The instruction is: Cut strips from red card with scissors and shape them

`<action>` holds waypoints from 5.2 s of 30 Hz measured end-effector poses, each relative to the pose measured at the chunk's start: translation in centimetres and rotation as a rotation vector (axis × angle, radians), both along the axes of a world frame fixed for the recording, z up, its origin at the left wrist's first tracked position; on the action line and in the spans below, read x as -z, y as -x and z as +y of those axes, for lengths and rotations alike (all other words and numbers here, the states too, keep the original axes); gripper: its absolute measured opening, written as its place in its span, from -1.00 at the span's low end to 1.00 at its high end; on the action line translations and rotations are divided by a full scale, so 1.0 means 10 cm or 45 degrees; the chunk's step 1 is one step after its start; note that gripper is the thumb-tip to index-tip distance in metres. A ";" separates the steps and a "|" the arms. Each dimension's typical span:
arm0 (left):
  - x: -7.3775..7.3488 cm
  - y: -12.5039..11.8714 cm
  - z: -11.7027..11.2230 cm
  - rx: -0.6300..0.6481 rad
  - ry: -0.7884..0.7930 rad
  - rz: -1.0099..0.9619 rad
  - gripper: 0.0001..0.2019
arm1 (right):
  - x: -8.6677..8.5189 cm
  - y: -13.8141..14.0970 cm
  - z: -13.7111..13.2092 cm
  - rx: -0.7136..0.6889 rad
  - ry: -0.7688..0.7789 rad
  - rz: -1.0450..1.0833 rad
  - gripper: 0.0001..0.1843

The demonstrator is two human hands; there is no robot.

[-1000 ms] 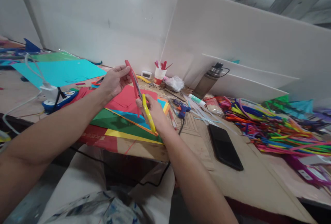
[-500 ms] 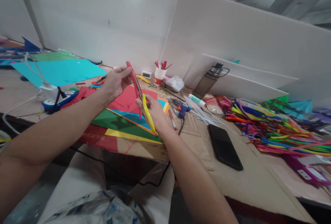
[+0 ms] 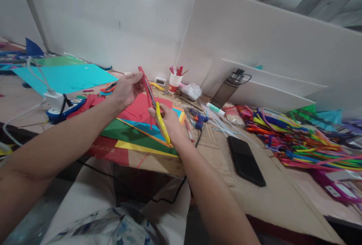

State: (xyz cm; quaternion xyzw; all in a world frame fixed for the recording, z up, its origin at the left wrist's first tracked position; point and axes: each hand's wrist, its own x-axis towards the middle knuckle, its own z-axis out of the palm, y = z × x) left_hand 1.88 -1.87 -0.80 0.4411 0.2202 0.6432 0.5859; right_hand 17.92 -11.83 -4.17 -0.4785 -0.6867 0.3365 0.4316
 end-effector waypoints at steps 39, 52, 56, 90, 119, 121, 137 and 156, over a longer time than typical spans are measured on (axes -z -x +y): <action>-0.04 0.01 -0.03 0.031 0.000 0.050 -0.79 | -0.05 0.01 -0.05 -0.017 -0.004 0.027 -0.50; -0.02 0.02 0.01 0.029 0.013 0.003 -0.78 | -0.01 0.01 -0.03 -0.019 0.008 0.048 -0.49; -0.02 0.04 0.02 0.034 -0.015 -0.029 -0.82 | 0.00 0.00 -0.03 -0.025 0.005 0.039 -0.48; -0.04 0.02 -0.01 0.058 0.065 -0.013 -0.80 | -0.02 0.01 -0.06 -0.029 0.033 0.077 -0.50; -0.03 0.02 -0.02 0.112 0.031 0.013 -0.83 | -0.04 0.00 -0.04 -0.013 -0.015 0.046 -0.50; -0.03 0.02 -0.02 0.108 0.030 0.011 -0.83 | -0.03 0.00 -0.03 -0.012 -0.008 0.047 -0.50; -0.04 0.00 -0.06 0.115 0.015 0.038 -0.82 | -0.05 -0.01 -0.05 -0.018 -0.024 0.017 -0.51; -0.04 0.00 -0.07 0.119 -0.019 0.061 -0.78 | 0.00 0.00 -0.05 -0.031 0.002 0.129 -0.54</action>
